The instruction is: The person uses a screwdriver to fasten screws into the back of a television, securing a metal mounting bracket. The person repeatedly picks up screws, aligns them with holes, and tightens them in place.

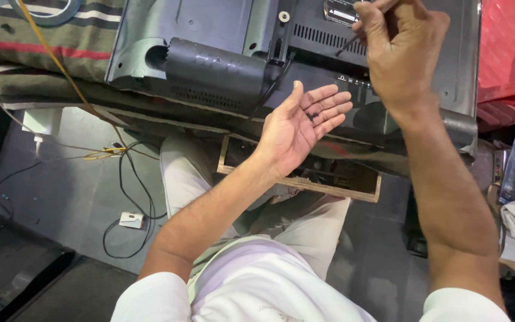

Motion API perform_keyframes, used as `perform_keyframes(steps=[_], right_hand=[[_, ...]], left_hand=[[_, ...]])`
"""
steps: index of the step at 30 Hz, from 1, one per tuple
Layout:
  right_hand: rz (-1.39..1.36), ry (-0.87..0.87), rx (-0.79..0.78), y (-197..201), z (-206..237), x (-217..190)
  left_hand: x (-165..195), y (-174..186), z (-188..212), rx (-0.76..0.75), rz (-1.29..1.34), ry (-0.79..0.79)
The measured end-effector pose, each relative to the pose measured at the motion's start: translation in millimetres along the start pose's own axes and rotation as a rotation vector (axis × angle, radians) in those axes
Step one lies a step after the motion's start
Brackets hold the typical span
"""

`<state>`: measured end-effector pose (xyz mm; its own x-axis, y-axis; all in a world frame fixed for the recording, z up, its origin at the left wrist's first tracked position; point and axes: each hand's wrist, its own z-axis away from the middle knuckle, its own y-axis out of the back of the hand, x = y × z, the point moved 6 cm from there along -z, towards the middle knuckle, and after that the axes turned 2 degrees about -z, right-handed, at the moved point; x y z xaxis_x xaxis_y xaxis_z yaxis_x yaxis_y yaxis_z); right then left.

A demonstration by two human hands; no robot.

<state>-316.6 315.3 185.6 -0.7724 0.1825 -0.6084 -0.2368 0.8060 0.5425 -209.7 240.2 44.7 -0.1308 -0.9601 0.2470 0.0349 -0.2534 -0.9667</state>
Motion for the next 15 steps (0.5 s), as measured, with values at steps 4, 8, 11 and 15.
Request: perform_keyframes(steps=[4, 8, 11, 15], right_hand=[[0.142, -0.058, 0.016, -5, -3, 5], [-0.041, -0.150, -0.076, -7, -7, 7], [-0.120, -0.218, -0.121, -6, -7, 13], [-0.185, -0.196, 0.027, -6, 3, 26]], left_hand=[[1, 0, 0, 0.006, 0.004, 0.002], [1, 0, -2, -0.019, 0.015, -0.003], [0, 2, -3, -0.018, 0.023, -0.003], [-1, 4, -3, -0.020, 0.039, 0.001]])
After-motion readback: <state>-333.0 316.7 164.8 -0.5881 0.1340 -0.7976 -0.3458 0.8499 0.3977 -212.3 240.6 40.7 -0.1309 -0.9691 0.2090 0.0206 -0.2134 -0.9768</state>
